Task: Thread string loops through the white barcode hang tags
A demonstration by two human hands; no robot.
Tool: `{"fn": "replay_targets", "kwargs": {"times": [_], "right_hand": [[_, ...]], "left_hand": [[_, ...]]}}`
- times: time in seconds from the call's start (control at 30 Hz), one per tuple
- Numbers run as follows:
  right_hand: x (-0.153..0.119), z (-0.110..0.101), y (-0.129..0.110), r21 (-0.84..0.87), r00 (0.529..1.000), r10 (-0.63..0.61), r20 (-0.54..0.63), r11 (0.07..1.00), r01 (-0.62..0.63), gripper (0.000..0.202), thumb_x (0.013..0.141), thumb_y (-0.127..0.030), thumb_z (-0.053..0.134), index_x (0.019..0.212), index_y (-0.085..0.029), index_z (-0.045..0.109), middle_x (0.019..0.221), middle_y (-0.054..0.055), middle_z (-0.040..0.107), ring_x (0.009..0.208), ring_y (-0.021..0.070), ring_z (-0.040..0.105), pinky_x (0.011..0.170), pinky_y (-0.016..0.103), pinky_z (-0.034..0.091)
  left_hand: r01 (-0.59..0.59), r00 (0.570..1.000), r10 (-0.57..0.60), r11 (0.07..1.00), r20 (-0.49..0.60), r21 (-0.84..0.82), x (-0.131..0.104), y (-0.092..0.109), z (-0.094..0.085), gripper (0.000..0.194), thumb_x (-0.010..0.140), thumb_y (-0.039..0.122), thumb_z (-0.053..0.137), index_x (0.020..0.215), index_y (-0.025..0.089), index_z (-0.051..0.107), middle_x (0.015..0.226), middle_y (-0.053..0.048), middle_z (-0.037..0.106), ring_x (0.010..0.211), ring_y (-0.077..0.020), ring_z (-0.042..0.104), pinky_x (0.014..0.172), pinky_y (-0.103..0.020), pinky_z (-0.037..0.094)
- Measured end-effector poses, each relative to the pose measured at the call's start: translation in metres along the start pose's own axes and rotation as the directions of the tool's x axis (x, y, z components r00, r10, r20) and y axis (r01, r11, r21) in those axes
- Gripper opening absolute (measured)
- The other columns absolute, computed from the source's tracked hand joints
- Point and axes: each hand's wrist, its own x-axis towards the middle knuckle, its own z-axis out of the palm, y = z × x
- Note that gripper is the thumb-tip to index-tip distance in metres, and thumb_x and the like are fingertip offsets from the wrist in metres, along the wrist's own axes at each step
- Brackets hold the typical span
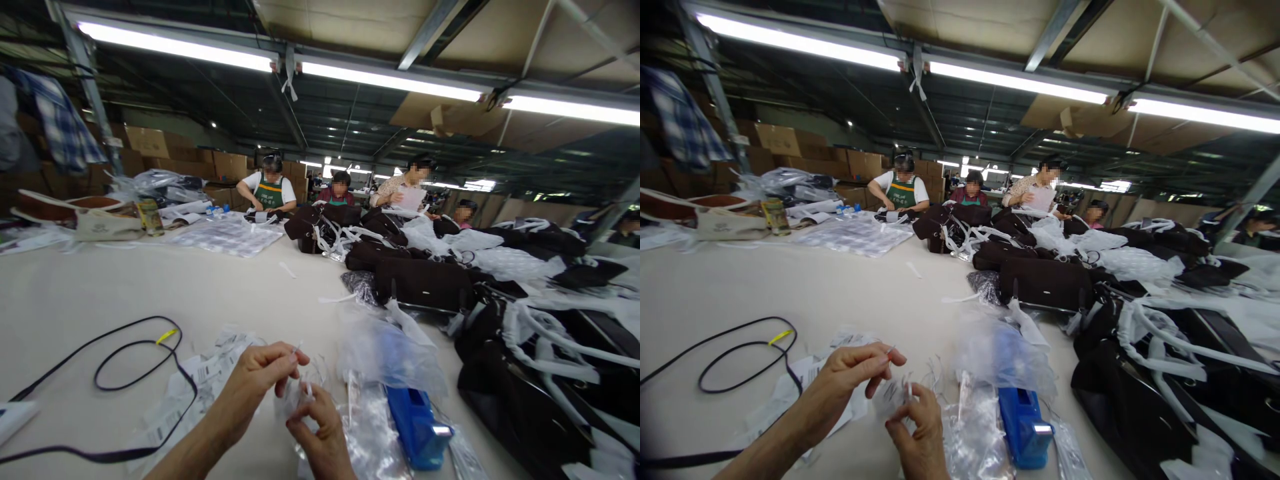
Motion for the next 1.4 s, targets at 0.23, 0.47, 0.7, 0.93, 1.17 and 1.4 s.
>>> {"fn": "replay_targets", "kwargs": {"times": [0.23, 0.47, 0.7, 0.93, 1.17, 1.4], "right_hand": [[0.004, -0.003, -0.005, 0.055, 0.996, 0.009, -0.094, 0.998, -0.004, 0.015, 0.068, -0.009, 0.059, 0.058, -0.02, 0.06, 0.065, -0.002, 0.057, 0.068, 0.0145, 0.055, 0.067, 0.024, 0.041], [-0.006, -0.019, -0.009, 0.364, 1.0, 0.009, -0.007, 0.931, -0.006, 0.017, 0.068, -0.038, 0.067, 0.062, -0.022, 0.067, 0.074, 0.002, 0.06, 0.072, 0.0165, 0.055, 0.07, 0.026, 0.043], [-0.009, -0.038, -0.027, 0.184, 0.986, -0.104, 0.127, 0.98, 0.079, 0.014, 0.067, -0.04, 0.069, 0.067, -0.026, 0.072, 0.142, 0.004, 0.037, 0.127, 0.0303, 0.034, 0.101, 0.04, 0.027], [0.001, -0.025, -0.044, 0.237, 0.981, -0.171, 0.095, 0.961, 0.144, 0.012, 0.07, -0.038, 0.067, 0.068, -0.027, 0.071, 0.133, 0.002, 0.047, 0.124, 0.0292, 0.039, 0.101, 0.042, 0.028], [-0.009, -0.013, -0.046, 0.272, 0.962, -0.27, 0.034, 0.929, 0.251, 0.007, 0.071, -0.032, 0.065, 0.073, -0.027, 0.07, 0.114, 0.004, 0.057, 0.102, 0.0252, 0.054, 0.084, 0.036, 0.041], [-0.013, 0.006, -0.05, 0.385, 0.977, -0.211, -0.012, 0.901, 0.199, 0.007, 0.075, -0.024, 0.061, 0.073, -0.027, 0.067, 0.074, -0.001, 0.064, 0.071, 0.0156, 0.056, 0.067, 0.026, 0.04]], "left_hand": [[0.021, 1.0, -0.022, 0.998, -0.02, -0.064, 0.002, 0.004, 0.0, 0.023, 0.069, 0.027, 0.058, 0.049, 0.015, 0.062, 0.08, -0.006, 0.068, 0.048, -0.0083, 0.041, 0.047, -0.025, 0.033], [-0.026, 0.999, 0.023, 0.995, -0.03, -0.091, 0.003, 0.017, -0.007, 0.023, 0.07, 0.027, 0.058, 0.052, 0.015, 0.064, 0.082, -0.007, 0.069, 0.05, -0.0091, 0.042, 0.049, -0.025, 0.034], [-0.026, 0.999, 0.034, 0.984, 0.04, -0.177, -0.008, 0.045, 0.001, 0.023, 0.073, 0.025, 0.058, 0.055, 0.014, 0.067, 0.081, -0.007, 0.069, 0.053, -0.0095, 0.043, 0.049, -0.024, 0.033], [-0.007, 0.994, 0.034, 0.966, 0.102, -0.258, -0.017, 0.059, 0.01, 0.021, 0.075, 0.027, 0.058, 0.063, 0.015, 0.071, 0.07, -0.005, 0.067, 0.05, -0.0082, 0.041, 0.049, -0.023, 0.032], [0.022, 0.996, 0.006, 0.945, 0.084, -0.327, -0.025, 0.069, 0.015, 0.024, 0.072, 0.022, 0.059, 0.05, 0.014, 0.065, 0.076, -0.003, 0.067, 0.048, -0.0069, 0.044, 0.057, -0.025, 0.038], [-0.01, 1.0, 0.019, 0.913, 0.018, -0.408, -0.031, 0.073, 0.017, 0.023, 0.073, 0.026, 0.061, 0.053, 0.015, 0.067, 0.082, -0.004, 0.069, 0.045, -0.0047, 0.043, 0.055, -0.023, 0.039]]}}
